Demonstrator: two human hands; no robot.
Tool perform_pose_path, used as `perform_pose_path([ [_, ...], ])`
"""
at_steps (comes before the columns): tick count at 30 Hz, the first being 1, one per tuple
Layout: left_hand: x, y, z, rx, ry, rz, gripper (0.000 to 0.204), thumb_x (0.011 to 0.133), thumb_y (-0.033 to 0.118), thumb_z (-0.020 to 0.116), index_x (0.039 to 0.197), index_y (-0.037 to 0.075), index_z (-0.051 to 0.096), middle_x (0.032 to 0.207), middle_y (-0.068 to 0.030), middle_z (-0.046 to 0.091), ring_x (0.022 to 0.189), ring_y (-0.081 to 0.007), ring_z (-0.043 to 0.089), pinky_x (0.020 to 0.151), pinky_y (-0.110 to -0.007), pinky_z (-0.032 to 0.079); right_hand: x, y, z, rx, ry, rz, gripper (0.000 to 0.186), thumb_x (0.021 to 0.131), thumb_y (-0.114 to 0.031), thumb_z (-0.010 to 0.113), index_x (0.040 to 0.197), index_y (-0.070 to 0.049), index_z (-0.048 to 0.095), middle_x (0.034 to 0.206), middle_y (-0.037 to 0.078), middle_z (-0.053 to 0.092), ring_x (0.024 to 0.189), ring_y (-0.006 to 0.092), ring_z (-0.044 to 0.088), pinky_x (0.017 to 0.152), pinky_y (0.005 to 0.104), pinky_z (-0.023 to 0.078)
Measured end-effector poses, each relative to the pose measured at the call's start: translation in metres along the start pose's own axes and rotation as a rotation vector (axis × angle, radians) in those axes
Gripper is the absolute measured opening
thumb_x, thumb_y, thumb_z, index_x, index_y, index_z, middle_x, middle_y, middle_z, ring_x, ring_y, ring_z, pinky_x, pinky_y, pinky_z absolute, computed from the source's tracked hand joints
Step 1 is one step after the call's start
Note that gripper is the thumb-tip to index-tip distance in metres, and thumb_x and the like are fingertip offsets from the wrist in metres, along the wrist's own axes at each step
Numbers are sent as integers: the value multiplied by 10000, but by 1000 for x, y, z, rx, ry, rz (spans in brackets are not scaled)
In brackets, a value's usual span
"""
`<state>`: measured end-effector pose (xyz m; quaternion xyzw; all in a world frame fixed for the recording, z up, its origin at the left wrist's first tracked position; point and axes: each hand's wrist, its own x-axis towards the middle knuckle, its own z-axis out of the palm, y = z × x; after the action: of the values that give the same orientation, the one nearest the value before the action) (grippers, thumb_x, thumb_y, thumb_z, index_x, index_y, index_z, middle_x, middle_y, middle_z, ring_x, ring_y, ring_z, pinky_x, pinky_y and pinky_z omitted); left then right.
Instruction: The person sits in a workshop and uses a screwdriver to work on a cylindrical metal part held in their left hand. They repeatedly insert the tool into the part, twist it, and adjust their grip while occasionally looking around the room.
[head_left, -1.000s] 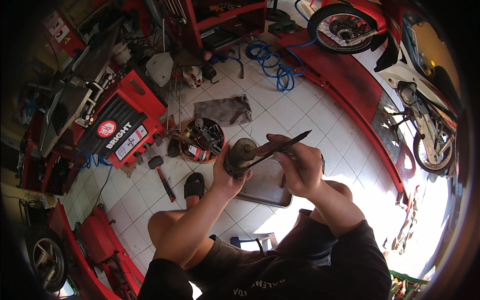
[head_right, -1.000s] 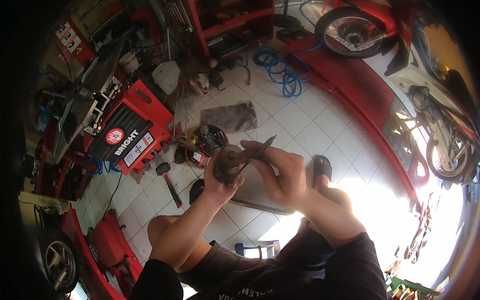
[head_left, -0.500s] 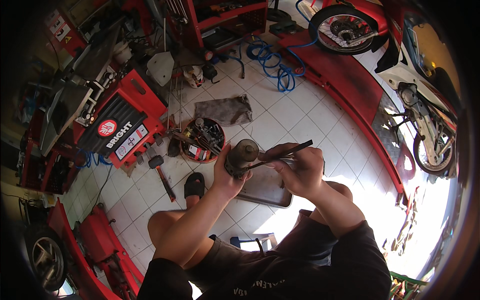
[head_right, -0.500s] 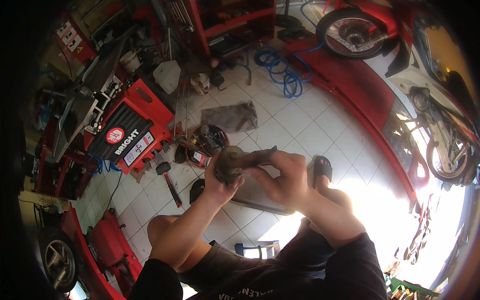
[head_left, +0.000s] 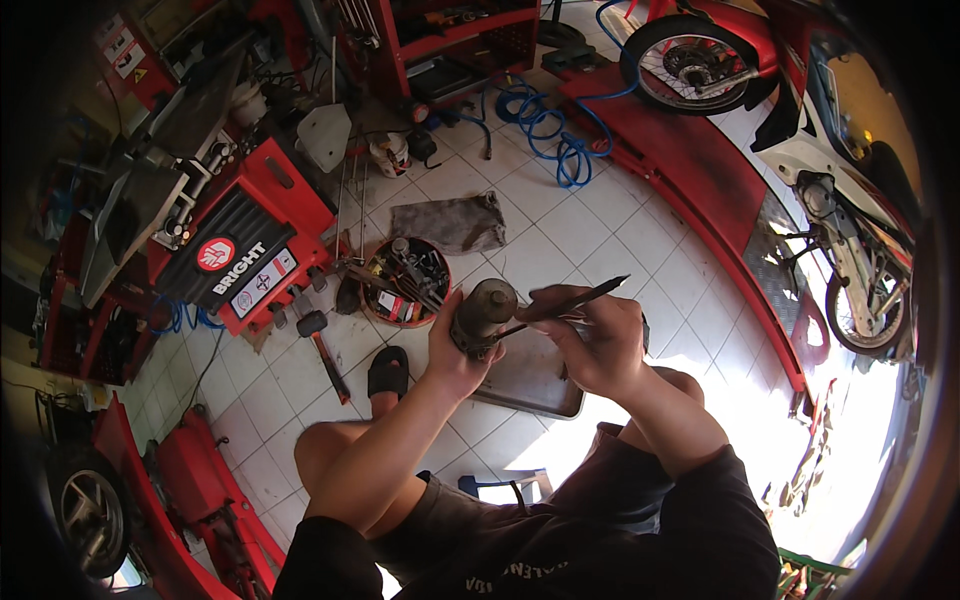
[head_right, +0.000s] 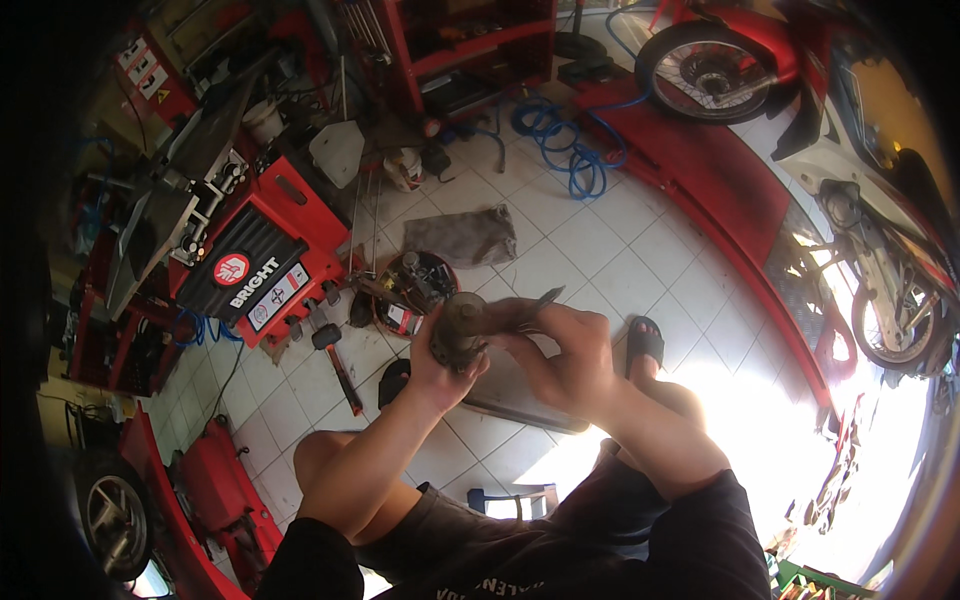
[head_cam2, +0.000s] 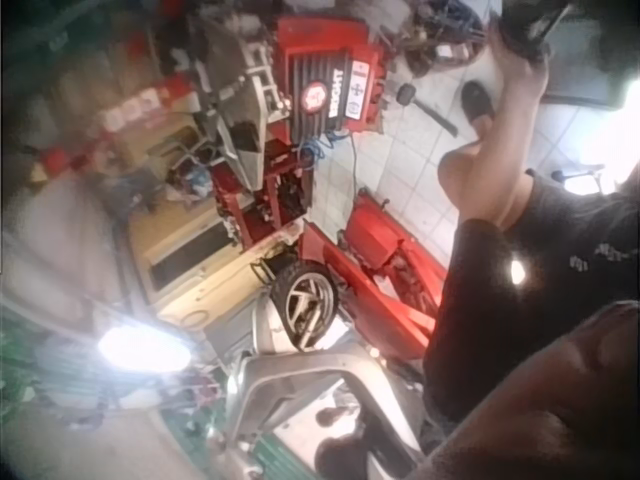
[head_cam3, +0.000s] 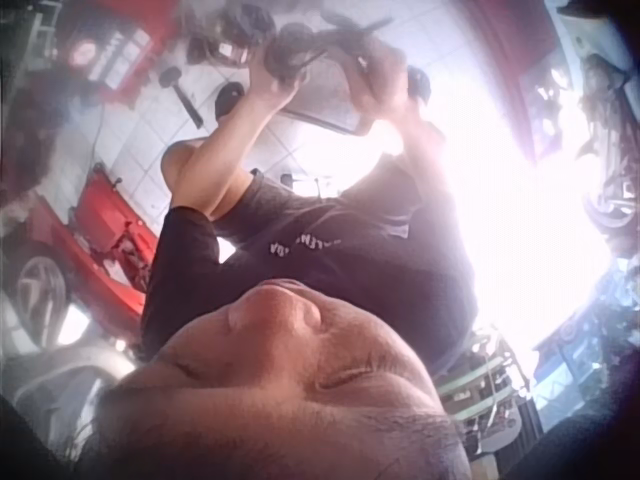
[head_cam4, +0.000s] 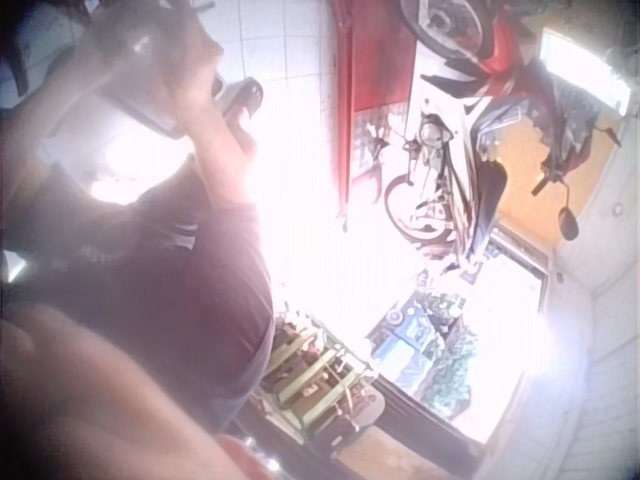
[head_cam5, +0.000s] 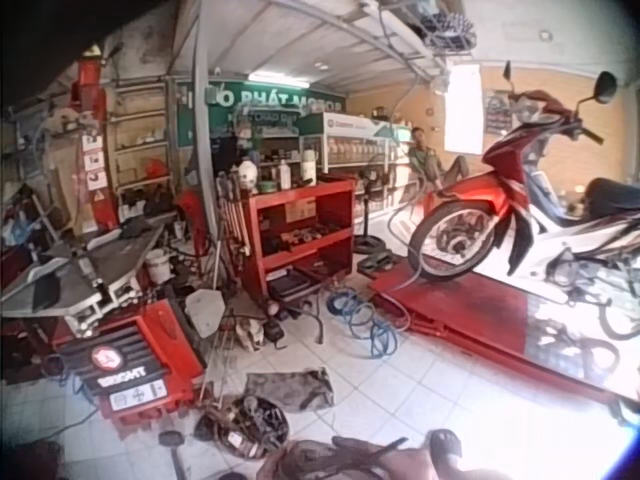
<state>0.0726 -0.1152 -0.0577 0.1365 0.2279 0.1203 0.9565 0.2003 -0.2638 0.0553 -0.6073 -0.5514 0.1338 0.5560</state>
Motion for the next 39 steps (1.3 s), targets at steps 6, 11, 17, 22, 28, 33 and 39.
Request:
perform_pose_path([
  [6,-1,-1,-2,30,1,17,411,1005,503,420,949,168,651,799,-50,672,504,-199,542,524,-334,395,9,-6,1,-168,36,-28,235,836,10,729,1060,50,673,1067,159,731,945,274,739,816,331,585],
  [11,-2,0,0,34,-13,-6,409,1008,499,416,946,166,645,799,-52,668,513,-202,540,518,-343,392,5,2,10,57,96,-81,252,808,-33,780,1032,18,677,1031,153,734,899,262,746,767,305,589],
  [17,-2,-3,-5,32,5,10,435,1009,506,403,972,156,659,810,-61,673,502,-212,532,518,-349,394,-3,7,-5,-124,-39,-9,231,872,29,660,1102,58,650,958,143,739,901,246,735,806,334,565],
  [22,-3,-2,-5,53,-60,-2,435,1009,505,403,982,154,659,828,-59,679,504,-214,538,522,-346,402,7,-6,11,103,81,-55,404,905,-34,659,1295,9,561,1157,176,693,1089,284,687,899,373,543],
  [28,-2,0,-8,51,-85,-8,420,1006,500,412,977,162,659,851,-50,686,561,-200,569,532,-343,413,1,1,4,133,48,-106,253,916,43,604,1167,30,629,1072,158,731,1016,275,722,837,341,567],
  [33,-4,-4,0,38,48,-16,406,1004,507,425,976,173,654,865,-37,687,639,-184,599,529,-336,416,-4,6,7,31,178,-23,138,819,-12,763,910,9,661,900,114,761,837,217,755,723,281,580],
  [39,-5,-3,-12,93,-68,-30,410,1005,519,426,1009,171,644,878,-30,684,699,-174,617,523,-324,416,-6,3,4,-76,58,-43,245,828,-87,775,1023,25,676,947,125,755,867,226,750,763,293,578],
])
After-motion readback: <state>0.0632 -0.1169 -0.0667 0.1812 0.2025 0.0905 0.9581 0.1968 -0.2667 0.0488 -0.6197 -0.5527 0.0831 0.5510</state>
